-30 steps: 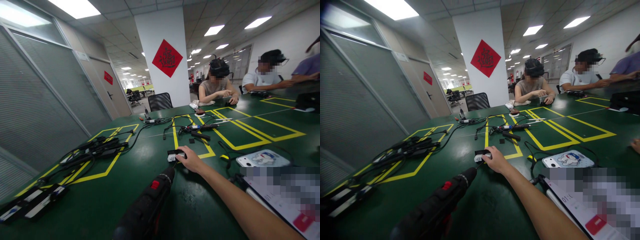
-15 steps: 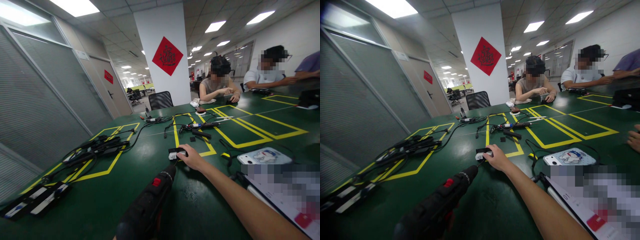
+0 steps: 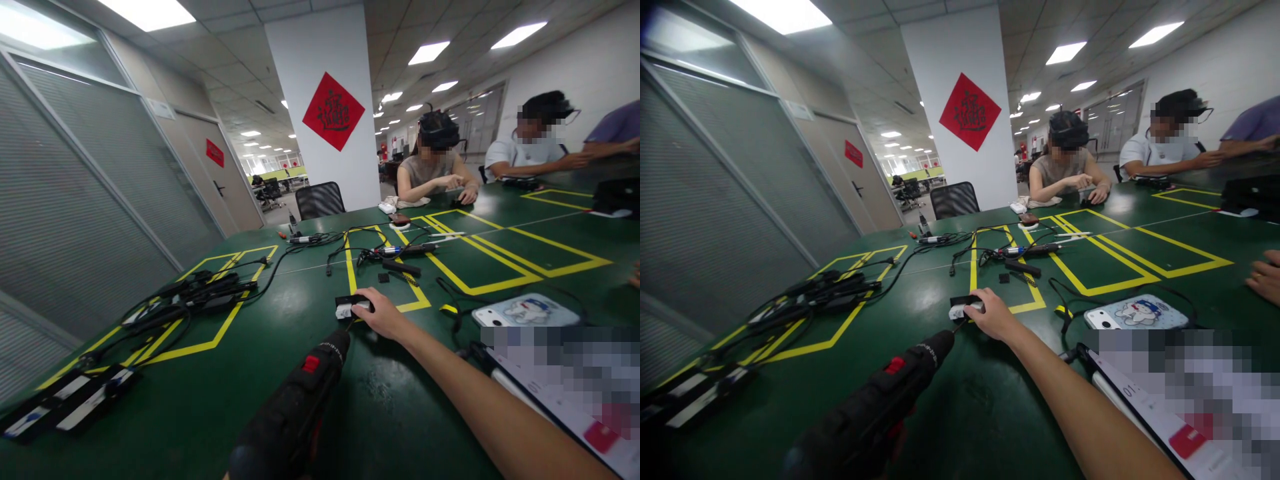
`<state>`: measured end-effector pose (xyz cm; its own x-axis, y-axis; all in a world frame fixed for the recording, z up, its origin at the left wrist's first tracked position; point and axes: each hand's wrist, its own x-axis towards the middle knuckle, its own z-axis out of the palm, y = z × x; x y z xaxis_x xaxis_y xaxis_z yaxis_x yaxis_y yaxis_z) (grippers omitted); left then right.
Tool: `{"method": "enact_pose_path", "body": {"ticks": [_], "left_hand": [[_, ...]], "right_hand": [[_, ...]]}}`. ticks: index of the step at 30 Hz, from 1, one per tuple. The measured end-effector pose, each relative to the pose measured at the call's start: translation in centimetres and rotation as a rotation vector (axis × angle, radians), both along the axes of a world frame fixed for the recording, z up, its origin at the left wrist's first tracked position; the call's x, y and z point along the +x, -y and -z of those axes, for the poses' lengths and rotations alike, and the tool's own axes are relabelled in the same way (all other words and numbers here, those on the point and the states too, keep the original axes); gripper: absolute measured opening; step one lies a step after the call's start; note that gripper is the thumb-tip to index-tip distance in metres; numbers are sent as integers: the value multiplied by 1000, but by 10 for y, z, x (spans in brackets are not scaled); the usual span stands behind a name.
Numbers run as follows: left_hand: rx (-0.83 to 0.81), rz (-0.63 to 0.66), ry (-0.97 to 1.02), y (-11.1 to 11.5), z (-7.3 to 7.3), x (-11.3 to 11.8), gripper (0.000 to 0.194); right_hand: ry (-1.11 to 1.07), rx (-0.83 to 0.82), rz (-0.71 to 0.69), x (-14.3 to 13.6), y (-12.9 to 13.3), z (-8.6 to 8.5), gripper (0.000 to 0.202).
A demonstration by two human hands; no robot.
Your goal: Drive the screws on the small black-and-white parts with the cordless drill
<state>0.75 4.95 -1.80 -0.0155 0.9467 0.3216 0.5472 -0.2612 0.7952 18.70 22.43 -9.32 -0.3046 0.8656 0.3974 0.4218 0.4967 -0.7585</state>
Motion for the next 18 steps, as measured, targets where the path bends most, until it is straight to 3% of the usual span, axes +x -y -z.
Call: {"method": "enact_pose_path", "body": {"ticks": [4, 9, 11, 18], "left_hand": [[0, 33, 12, 0, 11, -8, 29], [-21, -103, 81, -4, 39, -10, 29], [-2, -97, 23, -6, 43, -7, 30], [36, -14, -109, -4, 24, -2, 38]], "right_hand": [[2, -7, 5, 0, 0, 0, 36], [-1, -9, 7, -1, 0, 0, 35], [-2, -1, 5, -1, 0, 0, 35], [-4, 4, 5, -1, -1, 2, 35]]}}
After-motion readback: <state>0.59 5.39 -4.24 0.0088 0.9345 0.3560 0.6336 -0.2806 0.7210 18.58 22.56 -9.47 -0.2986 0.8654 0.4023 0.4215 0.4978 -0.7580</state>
